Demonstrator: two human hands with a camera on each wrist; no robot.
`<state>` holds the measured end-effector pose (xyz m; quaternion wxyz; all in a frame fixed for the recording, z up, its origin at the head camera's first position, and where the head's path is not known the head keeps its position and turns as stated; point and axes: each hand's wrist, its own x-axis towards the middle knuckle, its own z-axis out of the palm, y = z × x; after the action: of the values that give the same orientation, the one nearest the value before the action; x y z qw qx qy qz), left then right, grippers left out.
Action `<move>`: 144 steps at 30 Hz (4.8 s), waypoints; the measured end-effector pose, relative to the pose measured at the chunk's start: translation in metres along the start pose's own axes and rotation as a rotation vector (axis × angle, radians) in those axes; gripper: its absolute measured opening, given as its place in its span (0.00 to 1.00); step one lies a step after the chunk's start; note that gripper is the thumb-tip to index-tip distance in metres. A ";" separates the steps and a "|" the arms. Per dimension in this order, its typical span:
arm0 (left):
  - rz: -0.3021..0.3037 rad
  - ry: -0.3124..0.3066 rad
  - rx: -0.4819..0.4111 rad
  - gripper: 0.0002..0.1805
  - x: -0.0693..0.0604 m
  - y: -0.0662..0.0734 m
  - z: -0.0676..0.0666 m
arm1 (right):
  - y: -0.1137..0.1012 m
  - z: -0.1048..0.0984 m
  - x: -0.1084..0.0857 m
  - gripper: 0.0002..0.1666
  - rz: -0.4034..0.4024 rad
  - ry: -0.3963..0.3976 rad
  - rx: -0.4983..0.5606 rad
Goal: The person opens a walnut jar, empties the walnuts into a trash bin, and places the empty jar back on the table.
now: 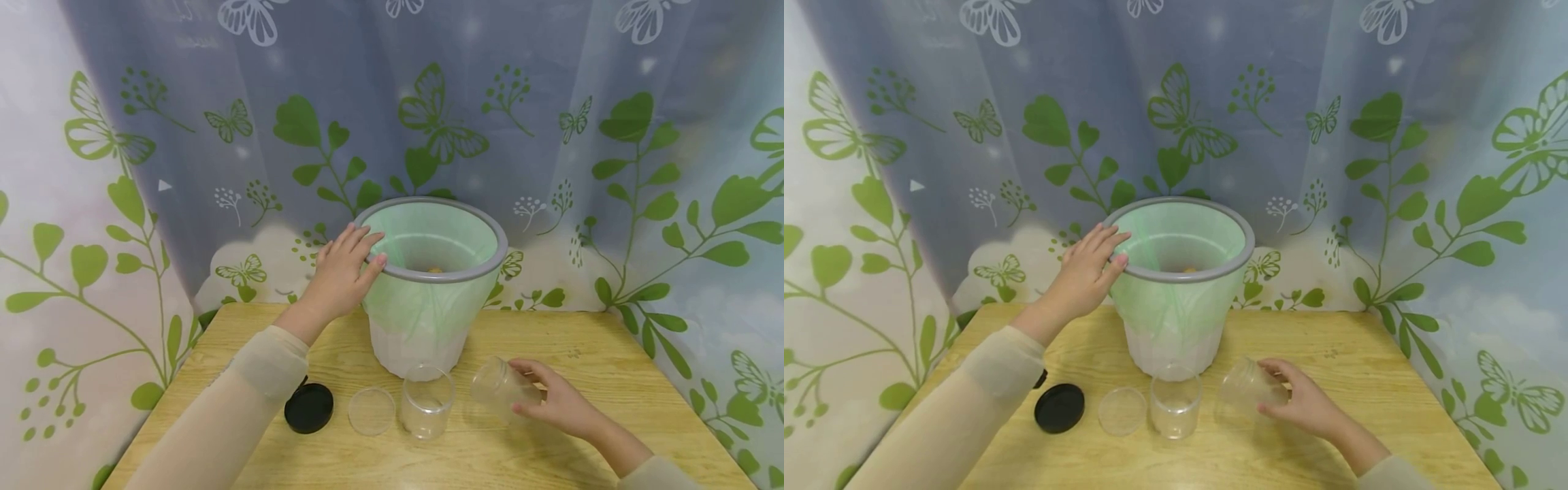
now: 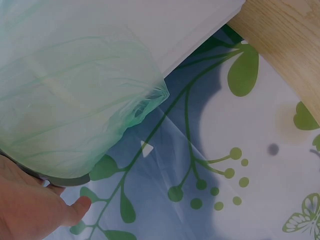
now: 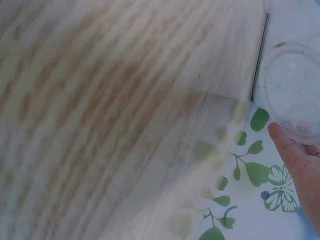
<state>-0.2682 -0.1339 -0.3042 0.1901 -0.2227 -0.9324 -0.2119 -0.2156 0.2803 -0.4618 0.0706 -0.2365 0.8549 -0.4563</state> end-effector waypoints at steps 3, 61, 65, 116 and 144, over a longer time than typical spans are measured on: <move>0.002 0.001 0.001 0.34 0.000 0.000 0.001 | 0.002 0.002 0.000 0.42 -0.006 -0.004 0.002; -0.003 0.004 0.007 0.34 0.000 -0.002 0.002 | 0.022 -0.017 -0.008 0.49 -0.022 -0.220 0.007; -0.004 0.005 0.011 0.35 0.000 -0.002 0.002 | 0.026 -0.016 -0.007 0.50 -0.014 -0.236 0.018; 0.004 0.021 -0.004 0.34 0.000 -0.002 0.004 | 0.025 -0.003 -0.001 0.49 -0.045 -0.291 0.109; 0.006 0.019 -0.006 0.34 0.000 -0.002 0.002 | 0.023 0.002 0.001 0.50 -0.012 -0.289 0.123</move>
<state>-0.2695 -0.1346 -0.3070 0.1989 -0.2242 -0.9292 -0.2161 -0.2236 0.2886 -0.4815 0.2046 -0.2999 0.8050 -0.4692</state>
